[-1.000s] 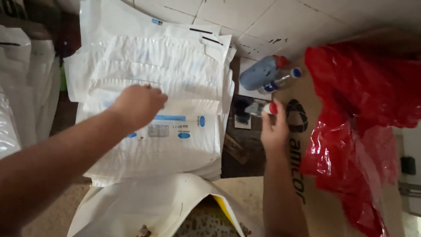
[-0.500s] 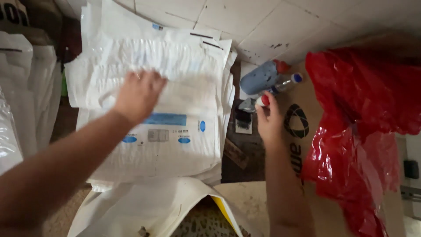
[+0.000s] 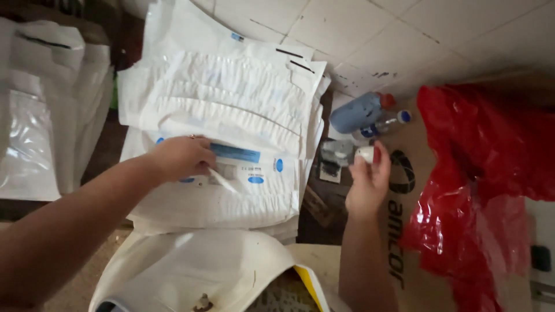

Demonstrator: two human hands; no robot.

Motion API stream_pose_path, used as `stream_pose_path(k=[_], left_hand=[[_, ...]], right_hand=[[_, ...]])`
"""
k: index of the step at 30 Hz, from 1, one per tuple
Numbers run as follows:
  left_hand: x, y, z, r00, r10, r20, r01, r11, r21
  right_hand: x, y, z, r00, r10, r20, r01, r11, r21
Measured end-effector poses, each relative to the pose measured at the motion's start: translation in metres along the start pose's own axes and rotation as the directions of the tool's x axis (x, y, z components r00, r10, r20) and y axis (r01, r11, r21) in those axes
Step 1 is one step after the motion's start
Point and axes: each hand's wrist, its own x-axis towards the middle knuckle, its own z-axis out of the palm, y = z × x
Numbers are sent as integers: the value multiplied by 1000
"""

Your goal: Stamping plastic cheese bags with a manual hand stamp for labeling.

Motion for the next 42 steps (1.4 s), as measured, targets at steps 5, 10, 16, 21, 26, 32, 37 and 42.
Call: stream_pose_path(k=[5, 10, 16, 21, 26, 32, 37, 42], left_hand=[[-3, 20, -23, 992, -120, -28, 120, 993, -17], [30, -3, -3, 897, -194, -397, 287, 939, 189], [4, 51, -21, 754, 422, -504, -120, 842, 526], [-8, 31, 7, 972, 46, 230, -147, 883, 446], [-3, -2, 19, 997, 58, -52, -58, 998, -5], [-8, 31, -39, 946, -323, -24, 306, 917, -257], [11, 9, 2, 603, 203, -772, 188, 904, 384], [-22, 61, -12, 796, 489, -358, -359, 856, 372]], right_hand=[[-61, -56, 28, 993, 111, 38, -108, 992, -72], [-83, -2, 52, 897, -233, 376, 294, 949, -111], [-89, 18, 97, 692, -493, 527, 673, 704, -225], [-74, -2, 97, 818, -290, 496, 341, 940, -13], [-50, -38, 61, 943, -114, 313, 106, 993, 44], [-74, -16, 38, 904, -111, 412, 100, 994, 49], [-98, 20, 85, 711, -501, 494, 657, 725, -210], [-88, 17, 102, 623, -553, 553, 744, 637, -201]])
